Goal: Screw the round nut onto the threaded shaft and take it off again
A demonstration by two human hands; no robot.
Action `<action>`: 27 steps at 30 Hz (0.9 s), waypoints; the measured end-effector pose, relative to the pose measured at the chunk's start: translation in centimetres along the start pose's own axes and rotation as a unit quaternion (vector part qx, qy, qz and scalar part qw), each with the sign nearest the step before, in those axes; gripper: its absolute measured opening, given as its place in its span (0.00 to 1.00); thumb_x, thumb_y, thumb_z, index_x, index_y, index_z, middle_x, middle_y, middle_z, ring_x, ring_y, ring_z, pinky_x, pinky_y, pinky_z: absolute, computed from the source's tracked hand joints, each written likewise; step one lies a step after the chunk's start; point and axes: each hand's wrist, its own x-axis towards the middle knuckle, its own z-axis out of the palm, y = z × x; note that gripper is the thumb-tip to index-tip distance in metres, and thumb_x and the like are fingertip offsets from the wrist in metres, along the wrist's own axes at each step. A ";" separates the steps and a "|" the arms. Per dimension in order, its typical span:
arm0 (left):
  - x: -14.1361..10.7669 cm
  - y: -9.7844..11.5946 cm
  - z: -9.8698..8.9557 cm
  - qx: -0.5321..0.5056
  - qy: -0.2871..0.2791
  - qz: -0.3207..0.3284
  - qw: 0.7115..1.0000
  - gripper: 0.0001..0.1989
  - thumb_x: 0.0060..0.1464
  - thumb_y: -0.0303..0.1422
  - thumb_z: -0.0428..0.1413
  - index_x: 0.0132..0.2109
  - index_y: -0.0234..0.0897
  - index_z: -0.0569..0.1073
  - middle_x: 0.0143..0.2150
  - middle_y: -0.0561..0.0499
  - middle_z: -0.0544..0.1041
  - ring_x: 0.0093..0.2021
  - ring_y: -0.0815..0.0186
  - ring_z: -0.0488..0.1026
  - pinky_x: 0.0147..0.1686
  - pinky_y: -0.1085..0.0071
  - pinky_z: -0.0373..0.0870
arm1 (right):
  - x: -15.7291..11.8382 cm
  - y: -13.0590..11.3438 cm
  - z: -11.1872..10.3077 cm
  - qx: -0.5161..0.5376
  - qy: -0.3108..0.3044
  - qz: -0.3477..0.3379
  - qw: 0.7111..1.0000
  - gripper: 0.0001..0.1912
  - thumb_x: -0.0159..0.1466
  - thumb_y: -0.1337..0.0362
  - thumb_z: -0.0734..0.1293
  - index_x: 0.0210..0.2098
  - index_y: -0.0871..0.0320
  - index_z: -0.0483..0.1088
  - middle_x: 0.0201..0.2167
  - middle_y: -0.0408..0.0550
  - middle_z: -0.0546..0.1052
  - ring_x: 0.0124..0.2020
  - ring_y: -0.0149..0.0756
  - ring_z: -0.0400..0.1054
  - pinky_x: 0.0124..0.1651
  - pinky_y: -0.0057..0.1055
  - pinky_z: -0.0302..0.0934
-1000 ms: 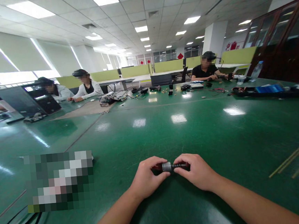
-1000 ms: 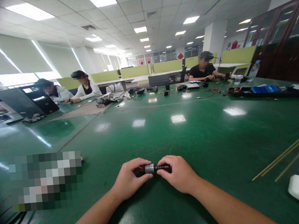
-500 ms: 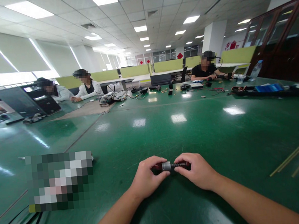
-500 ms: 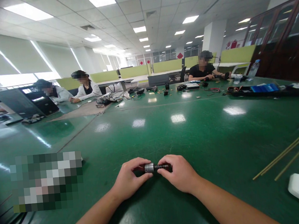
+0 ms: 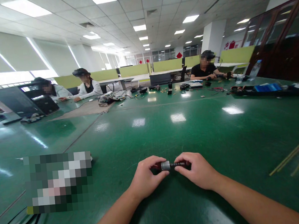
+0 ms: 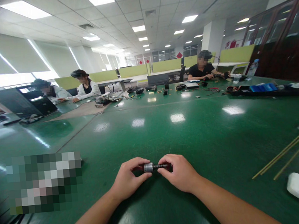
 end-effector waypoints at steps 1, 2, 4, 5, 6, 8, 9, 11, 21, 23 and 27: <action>0.0 0.0 0.0 0.000 0.000 0.000 1.000 0.15 0.50 0.28 0.65 0.46 0.44 0.77 0.42 0.53 0.78 0.40 0.64 0.75 0.41 0.70 0.74 | 0.0 0.0 0.0 0.000 0.000 0.000 1.000 0.05 0.62 0.63 0.69 0.38 0.55 0.75 0.34 0.44 0.78 0.35 0.35 0.70 0.38 0.31 0.59; 0.0 -0.1 0.0 0.000 0.001 0.001 1.000 0.16 0.50 0.28 0.65 0.47 0.44 0.77 0.42 0.53 0.78 0.40 0.65 0.75 0.41 0.70 0.74 | 0.0 0.1 0.0 -0.001 0.000 -0.001 1.000 0.05 0.62 0.63 0.69 0.39 0.55 0.75 0.34 0.44 0.78 0.35 0.35 0.69 0.38 0.31 0.59; 0.0 -0.2 0.0 -0.002 0.003 0.002 1.000 0.16 0.50 0.28 0.66 0.47 0.45 0.77 0.42 0.53 0.78 0.40 0.65 0.75 0.41 0.70 0.74 | 0.0 0.2 -0.1 -0.003 0.001 -0.001 1.000 0.05 0.62 0.63 0.69 0.39 0.55 0.75 0.34 0.44 0.77 0.34 0.35 0.69 0.38 0.30 0.58; 0.0 -0.2 0.0 -0.002 0.004 0.002 1.000 0.16 0.50 0.28 0.66 0.47 0.45 0.77 0.42 0.53 0.78 0.40 0.65 0.75 0.41 0.70 0.74 | 0.0 0.2 -0.1 -0.005 0.002 -0.001 1.000 0.05 0.62 0.63 0.69 0.39 0.55 0.75 0.34 0.44 0.77 0.34 0.35 0.69 0.37 0.30 0.58; 0.0 -0.2 0.0 -0.002 0.005 0.003 1.000 0.16 0.50 0.28 0.66 0.47 0.45 0.77 0.42 0.53 0.78 0.40 0.65 0.75 0.42 0.70 0.74 | 0.0 0.2 -0.1 -0.008 0.003 0.000 1.000 0.05 0.62 0.63 0.69 0.38 0.54 0.75 0.34 0.43 0.77 0.34 0.35 0.69 0.37 0.30 0.58; 0.0 -0.2 0.0 -0.003 0.007 0.003 1.000 0.16 0.50 0.28 0.65 0.47 0.45 0.77 0.42 0.53 0.78 0.40 0.64 0.75 0.42 0.69 0.75 | 0.0 0.3 -0.2 -0.014 0.006 0.002 1.000 0.05 0.62 0.62 0.69 0.38 0.54 0.75 0.33 0.43 0.77 0.33 0.34 0.68 0.37 0.31 0.58; 0.0 -0.2 0.0 -0.003 0.007 0.003 1.000 0.16 0.50 0.28 0.65 0.47 0.45 0.77 0.42 0.53 0.78 0.41 0.64 0.75 0.42 0.69 0.75 | 0.0 0.3 -0.3 -0.015 0.007 0.003 1.000 0.05 0.62 0.62 0.69 0.38 0.54 0.75 0.32 0.43 0.77 0.33 0.34 0.68 0.36 0.31 0.58; 0.0 -0.2 0.0 -0.004 0.008 0.004 1.000 0.15 0.51 0.28 0.65 0.47 0.44 0.77 0.42 0.52 0.78 0.41 0.64 0.76 0.42 0.69 0.75 | -0.1 0.3 -0.3 -0.015 0.008 0.004 1.000 0.05 0.62 0.62 0.69 0.38 0.54 0.75 0.32 0.43 0.77 0.32 0.34 0.68 0.36 0.30 0.58; 0.1 -0.4 -0.2 -0.004 0.015 0.006 1.000 0.16 0.51 0.28 0.65 0.47 0.44 0.77 0.43 0.52 0.78 0.41 0.64 0.75 0.43 0.68 0.75 | -0.1 0.4 -0.7 -0.013 0.011 0.007 1.000 0.05 0.62 0.63 0.69 0.38 0.54 0.75 0.31 0.42 0.76 0.31 0.33 0.68 0.35 0.30 0.58; 0.1 -0.4 -0.2 -0.005 0.016 0.006 1.000 0.16 0.51 0.28 0.65 0.48 0.44 0.77 0.43 0.52 0.78 0.41 0.64 0.75 0.43 0.68 0.76 | -0.1 0.4 -0.8 -0.014 0.010 0.005 1.000 0.05 0.62 0.63 0.69 0.38 0.54 0.75 0.31 0.42 0.76 0.31 0.33 0.68 0.36 0.29 0.59; 0.0 -0.6 -0.1 -0.003 0.019 0.005 1.000 0.16 0.51 0.29 0.65 0.48 0.46 0.76 0.43 0.53 0.78 0.42 0.64 0.75 0.43 0.68 0.75 | -0.1 0.4 -0.8 -0.020 0.011 0.002 1.000 0.04 0.62 0.63 0.69 0.38 0.54 0.74 0.31 0.42 0.76 0.31 0.33 0.68 0.36 0.29 0.59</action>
